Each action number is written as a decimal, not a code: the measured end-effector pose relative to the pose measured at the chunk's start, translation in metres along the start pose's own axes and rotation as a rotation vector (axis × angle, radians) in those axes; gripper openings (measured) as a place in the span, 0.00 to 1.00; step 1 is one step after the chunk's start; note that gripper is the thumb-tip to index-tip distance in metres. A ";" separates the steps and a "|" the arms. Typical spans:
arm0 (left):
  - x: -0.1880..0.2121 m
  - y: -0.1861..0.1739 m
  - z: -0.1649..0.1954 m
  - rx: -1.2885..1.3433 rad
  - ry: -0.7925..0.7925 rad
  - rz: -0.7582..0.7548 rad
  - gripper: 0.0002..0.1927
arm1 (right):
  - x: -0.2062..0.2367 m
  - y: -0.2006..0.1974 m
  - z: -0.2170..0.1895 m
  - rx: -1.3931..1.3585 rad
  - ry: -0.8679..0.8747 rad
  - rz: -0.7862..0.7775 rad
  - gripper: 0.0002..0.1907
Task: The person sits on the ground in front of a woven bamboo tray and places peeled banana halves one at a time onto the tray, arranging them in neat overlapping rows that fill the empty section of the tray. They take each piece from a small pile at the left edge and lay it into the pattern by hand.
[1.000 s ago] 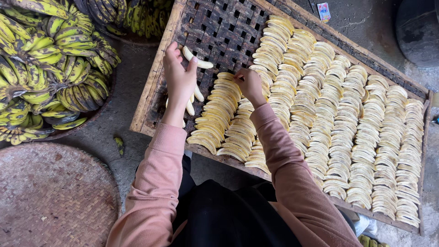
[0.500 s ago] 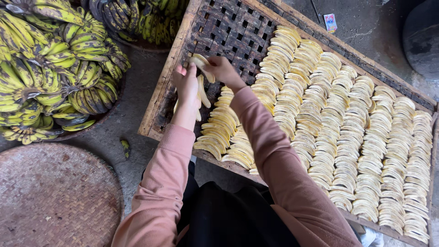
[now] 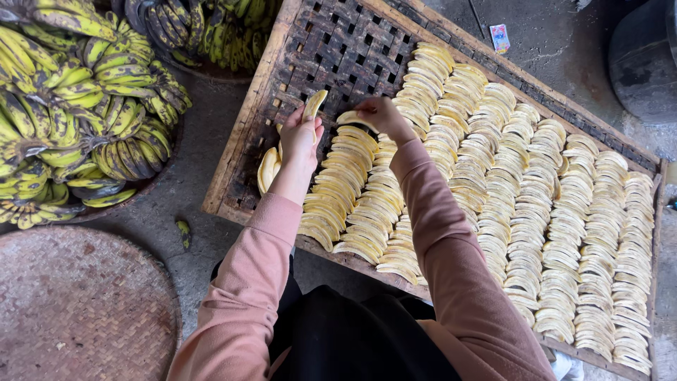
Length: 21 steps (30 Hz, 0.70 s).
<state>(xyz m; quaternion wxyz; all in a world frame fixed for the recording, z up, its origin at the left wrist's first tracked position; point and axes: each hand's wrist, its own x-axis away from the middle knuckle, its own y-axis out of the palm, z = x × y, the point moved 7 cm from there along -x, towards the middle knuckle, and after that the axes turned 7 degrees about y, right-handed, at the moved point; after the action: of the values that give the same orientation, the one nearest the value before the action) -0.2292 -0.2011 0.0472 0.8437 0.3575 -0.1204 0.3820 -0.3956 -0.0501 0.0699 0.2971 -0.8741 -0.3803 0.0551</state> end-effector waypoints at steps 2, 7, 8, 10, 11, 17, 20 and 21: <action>0.003 0.005 0.006 -0.051 0.022 -0.013 0.19 | 0.000 0.003 0.015 -0.009 0.029 0.069 0.07; 0.016 0.012 0.022 -0.238 0.116 -0.070 0.19 | 0.009 -0.001 0.020 0.225 0.107 0.152 0.06; 0.017 0.013 0.024 -0.265 0.125 -0.079 0.19 | 0.011 -0.003 0.013 0.254 0.102 0.153 0.06; 0.018 0.015 0.026 -0.314 0.141 -0.097 0.19 | 0.018 -0.006 -0.018 0.303 -0.121 0.170 0.09; 0.018 0.016 0.028 -0.308 0.161 -0.102 0.18 | 0.024 -0.003 -0.039 0.321 -0.342 0.179 0.12; 0.019 0.024 0.029 -0.289 0.241 -0.145 0.18 | 0.009 0.044 -0.053 0.423 -0.503 -0.130 0.08; 0.021 0.027 0.027 -0.297 0.224 -0.163 0.19 | -0.007 0.050 -0.036 0.423 -0.355 -0.214 0.06; 0.023 0.028 0.028 -0.297 0.230 -0.174 0.19 | -0.010 0.047 -0.033 0.409 -0.306 -0.233 0.06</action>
<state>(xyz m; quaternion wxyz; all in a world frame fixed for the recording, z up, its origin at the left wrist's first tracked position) -0.2324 -0.1955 0.0927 0.9250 0.1923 -0.0467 0.3243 -0.3620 -0.0978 0.0691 0.4107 -0.7278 -0.4998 0.2277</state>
